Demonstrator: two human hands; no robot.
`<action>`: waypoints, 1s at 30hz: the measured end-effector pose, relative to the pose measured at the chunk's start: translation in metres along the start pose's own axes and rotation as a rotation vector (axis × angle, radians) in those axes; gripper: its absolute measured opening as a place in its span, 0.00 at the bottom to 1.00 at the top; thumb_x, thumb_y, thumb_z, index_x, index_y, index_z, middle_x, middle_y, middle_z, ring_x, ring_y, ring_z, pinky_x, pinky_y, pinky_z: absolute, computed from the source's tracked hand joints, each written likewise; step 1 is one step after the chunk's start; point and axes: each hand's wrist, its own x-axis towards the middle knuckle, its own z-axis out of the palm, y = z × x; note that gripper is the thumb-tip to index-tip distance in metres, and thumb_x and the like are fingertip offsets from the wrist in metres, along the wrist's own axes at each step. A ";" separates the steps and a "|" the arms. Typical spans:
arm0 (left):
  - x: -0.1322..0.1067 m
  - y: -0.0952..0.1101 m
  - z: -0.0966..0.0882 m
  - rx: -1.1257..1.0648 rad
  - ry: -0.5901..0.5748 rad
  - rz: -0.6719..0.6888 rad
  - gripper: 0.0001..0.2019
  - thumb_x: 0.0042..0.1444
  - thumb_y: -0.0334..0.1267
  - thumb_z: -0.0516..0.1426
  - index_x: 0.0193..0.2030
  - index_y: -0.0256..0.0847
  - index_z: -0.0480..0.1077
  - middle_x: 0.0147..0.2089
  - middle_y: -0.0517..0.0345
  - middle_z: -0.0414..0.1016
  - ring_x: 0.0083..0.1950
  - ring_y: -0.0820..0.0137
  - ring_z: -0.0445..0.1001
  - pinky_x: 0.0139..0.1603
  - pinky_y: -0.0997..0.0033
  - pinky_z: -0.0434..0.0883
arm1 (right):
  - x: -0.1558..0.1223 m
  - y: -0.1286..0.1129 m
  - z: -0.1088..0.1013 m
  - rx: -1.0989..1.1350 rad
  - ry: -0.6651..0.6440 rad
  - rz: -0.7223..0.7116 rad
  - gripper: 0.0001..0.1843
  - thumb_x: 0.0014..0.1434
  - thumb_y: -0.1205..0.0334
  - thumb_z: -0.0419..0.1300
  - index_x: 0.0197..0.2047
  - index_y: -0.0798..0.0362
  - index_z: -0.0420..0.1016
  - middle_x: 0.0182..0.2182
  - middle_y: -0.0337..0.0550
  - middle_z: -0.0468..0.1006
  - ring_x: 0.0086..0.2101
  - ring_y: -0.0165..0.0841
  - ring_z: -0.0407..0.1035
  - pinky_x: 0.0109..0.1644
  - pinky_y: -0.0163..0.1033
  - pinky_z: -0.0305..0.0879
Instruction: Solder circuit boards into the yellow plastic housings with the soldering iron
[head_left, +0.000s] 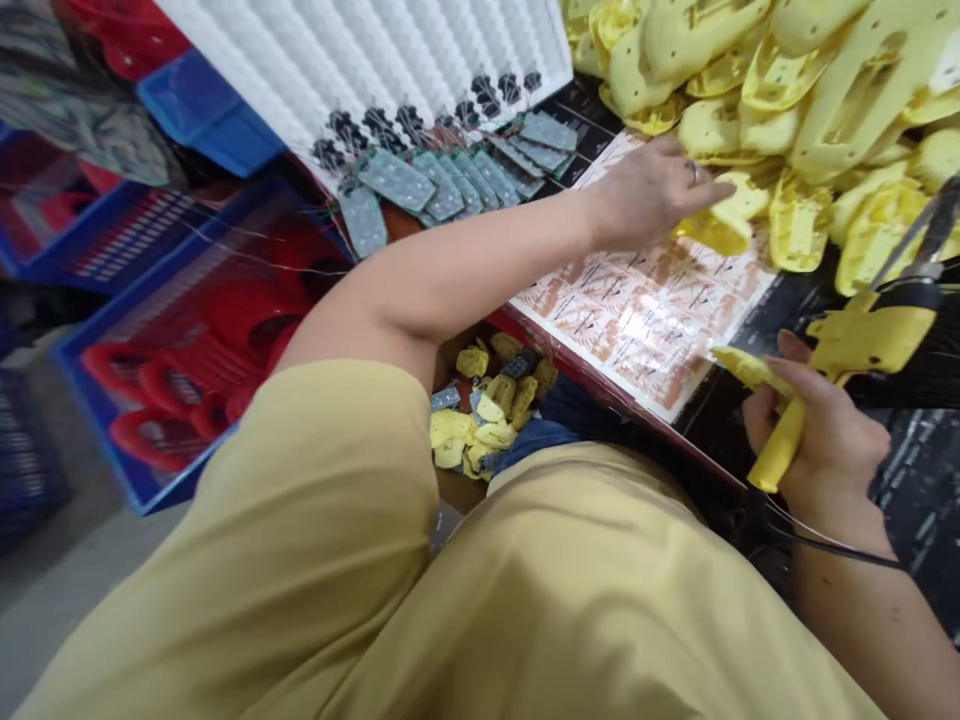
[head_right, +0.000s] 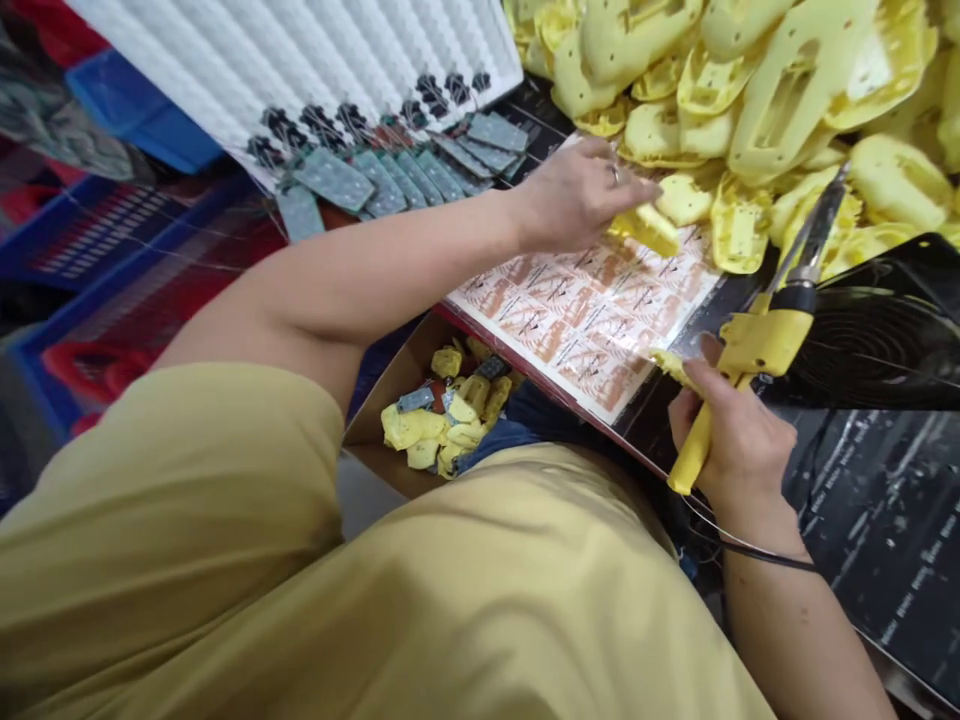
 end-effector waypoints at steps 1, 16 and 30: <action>0.000 0.008 -0.007 0.014 0.012 0.006 0.29 0.68 0.26 0.47 0.73 0.45 0.66 0.59 0.53 0.81 0.62 0.59 0.77 0.72 0.50 0.67 | 0.002 -0.005 0.001 0.006 0.081 0.017 0.14 0.70 0.64 0.58 0.57 0.48 0.75 0.55 0.49 0.82 0.49 0.43 0.81 0.54 0.50 0.76; -0.068 0.032 0.032 -0.030 -0.197 0.096 0.26 0.73 0.38 0.47 0.74 0.39 0.65 0.79 0.40 0.58 0.78 0.52 0.61 0.77 0.48 0.62 | 0.000 0.023 -0.023 0.050 -0.246 -0.397 0.16 0.68 0.73 0.53 0.54 0.49 0.73 0.49 0.47 0.84 0.47 0.39 0.81 0.58 0.51 0.77; -0.032 0.010 0.043 0.006 -0.062 -0.128 0.27 0.74 0.50 0.46 0.74 0.47 0.65 0.78 0.44 0.62 0.77 0.48 0.62 0.74 0.40 0.62 | -0.016 0.006 -0.042 -0.084 -0.143 -0.412 0.17 0.68 0.54 0.65 0.56 0.51 0.73 0.37 0.46 0.83 0.36 0.41 0.79 0.43 0.47 0.75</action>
